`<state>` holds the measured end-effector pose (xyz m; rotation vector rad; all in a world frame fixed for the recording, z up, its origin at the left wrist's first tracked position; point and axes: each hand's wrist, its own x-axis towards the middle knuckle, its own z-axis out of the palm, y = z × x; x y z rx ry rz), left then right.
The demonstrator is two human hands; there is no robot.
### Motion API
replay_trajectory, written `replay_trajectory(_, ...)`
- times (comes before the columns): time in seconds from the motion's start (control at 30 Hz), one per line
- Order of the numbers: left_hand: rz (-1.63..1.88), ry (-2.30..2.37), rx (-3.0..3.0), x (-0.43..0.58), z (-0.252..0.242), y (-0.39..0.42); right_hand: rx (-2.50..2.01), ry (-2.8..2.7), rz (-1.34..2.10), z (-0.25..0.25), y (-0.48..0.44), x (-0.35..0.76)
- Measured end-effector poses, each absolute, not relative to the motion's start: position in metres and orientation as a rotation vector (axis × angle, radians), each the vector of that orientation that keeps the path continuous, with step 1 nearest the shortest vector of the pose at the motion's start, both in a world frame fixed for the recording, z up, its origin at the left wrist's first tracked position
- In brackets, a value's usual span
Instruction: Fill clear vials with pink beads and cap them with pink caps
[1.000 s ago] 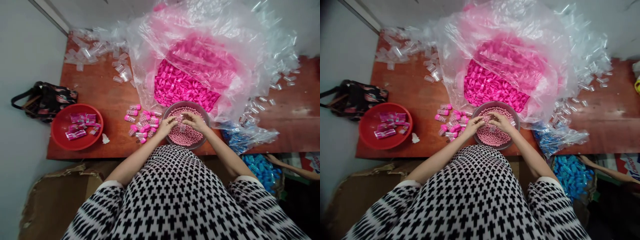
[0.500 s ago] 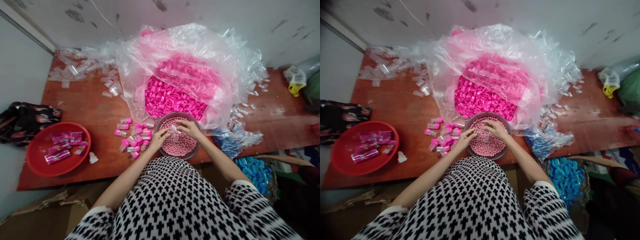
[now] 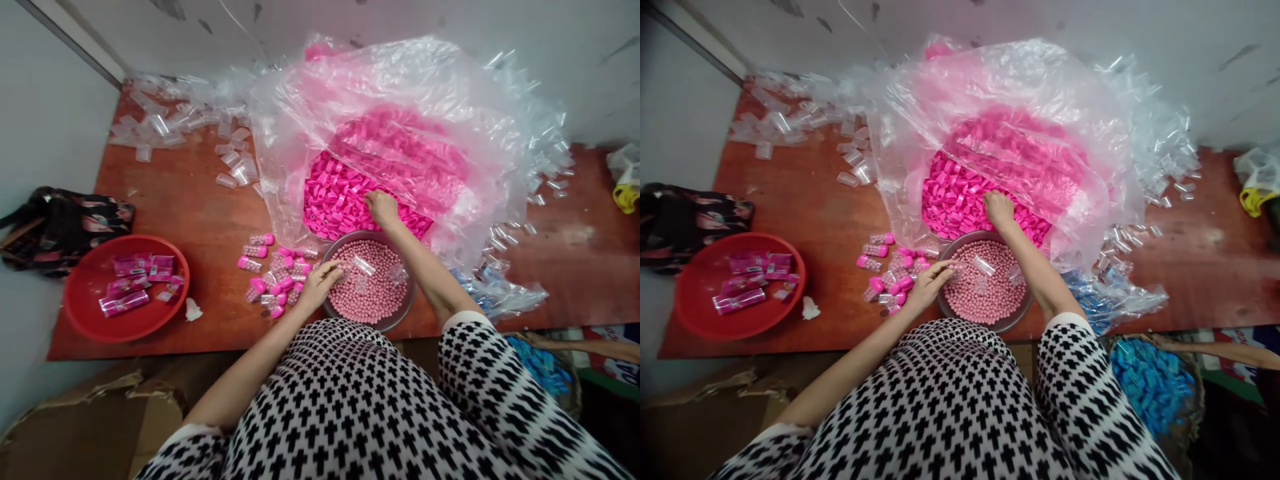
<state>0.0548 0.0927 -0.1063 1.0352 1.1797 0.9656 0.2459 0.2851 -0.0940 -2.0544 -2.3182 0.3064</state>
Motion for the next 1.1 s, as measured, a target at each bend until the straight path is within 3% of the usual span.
replay_trajectory(0.4,1.021,1.119,0.871,0.05,-0.108,0.098,-1.989,-2.235,0.279,-0.101,0.292,0.248)
replay_trajectory(0.47,1.035,1.082,0.825,0.05,-0.106,0.102,-1.909,-2.077,0.463,-0.093,0.285,0.259)
replay_trajectory(0.63,1.108,1.021,0.824,0.058,-0.094,0.116,-1.493,-1.493,1.401,-0.064,0.24,0.278)
replay_trajectory(0.77,1.208,0.925,0.675,0.07,-0.081,0.124,-1.263,-1.331,1.718,-0.044,0.19,0.275)
replay_trajectory(0.87,1.241,0.864,0.603,0.077,-0.071,0.124,-1.259,-1.414,1.717,-0.038,0.16,0.267)
replay_trajectory(1.1,1.218,0.852,0.613,0.084,-0.068,0.108,-1.315,-1.513,1.357,-0.037,0.116,0.25)
